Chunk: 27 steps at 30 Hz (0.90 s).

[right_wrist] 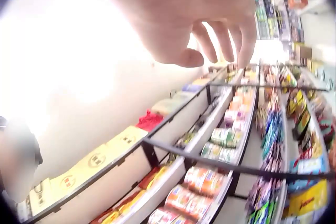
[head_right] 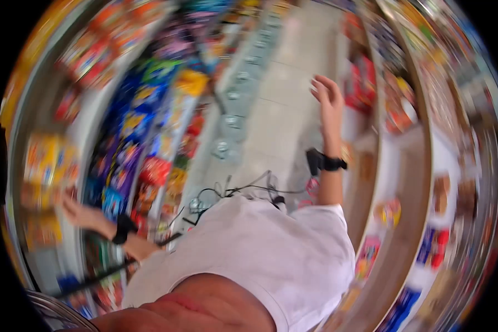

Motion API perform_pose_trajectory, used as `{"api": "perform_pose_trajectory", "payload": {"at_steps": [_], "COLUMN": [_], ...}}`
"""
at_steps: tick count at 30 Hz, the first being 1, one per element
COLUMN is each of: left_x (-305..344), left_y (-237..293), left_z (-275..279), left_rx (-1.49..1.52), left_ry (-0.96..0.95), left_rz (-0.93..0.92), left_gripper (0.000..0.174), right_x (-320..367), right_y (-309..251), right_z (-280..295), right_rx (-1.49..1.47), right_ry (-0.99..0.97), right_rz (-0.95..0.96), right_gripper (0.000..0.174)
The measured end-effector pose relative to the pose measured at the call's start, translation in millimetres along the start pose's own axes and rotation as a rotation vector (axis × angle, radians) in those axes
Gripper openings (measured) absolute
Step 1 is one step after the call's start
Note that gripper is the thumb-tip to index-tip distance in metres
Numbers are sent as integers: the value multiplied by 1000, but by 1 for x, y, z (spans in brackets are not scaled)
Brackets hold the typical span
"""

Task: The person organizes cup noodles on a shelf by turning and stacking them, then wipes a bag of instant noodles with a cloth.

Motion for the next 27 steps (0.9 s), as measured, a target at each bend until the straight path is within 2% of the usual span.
{"api": "perform_pose_trajectory", "payload": {"at_steps": [2,3,4,5,9,10,12,13,16,18,21,24,27], "left_x": [39,46,60,77,146,158,193,207,248,269,295,305,308], "left_y": [23,-8,-29,-29,6,-2,28,36,48,51,60,65,67], "left_z": [-58,-72,-94,-125,-245,-274,-318,-335,-379,-399,-419,-431,-434], "left_rx": [80,219,199,218,264,303,301,310,350,363,382,370,401], "left_ry": [-125,-146,-231,-283,-483,-579,-693,-737,-842,-917,-960,-993,-995], "left_rz": [86,186,259,310,395,397,378,379,396,430,435,385,391], "left_gripper": [28,30,34,33,32,32,32,32,32,33,30,28,28], "right_x": [4,10,17,28,87,107,152,177,262,321,394,443,446], "right_y": [37,48,64,77,144,148,156,160,168,168,210,305,331], "right_z": [91,134,174,213,332,360,406,427,475,486,508,525,525], "right_rx": [55,82,73,121,266,467,876,1006,1159,1351,1158,152,-81], "right_ry": [185,281,374,455,715,825,1014,1080,1322,1583,1689,1636,1662], "right_rz": [12,10,-37,-75,-267,-264,-264,-267,-574,-538,-626,-660,-577], "right_gripper": [27,25,24,23,24,25,27,44,67,87,88,81,60]}}
Point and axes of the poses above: each hand's wrist, its own x-axis away from the middle knuckle, its own z-axis out of the back of the hand, y = z × x, the point moved 10 cm from there along -x, towards the middle knuckle, and after that the axes turned 13 degrees about x, right-handed, at the moved point
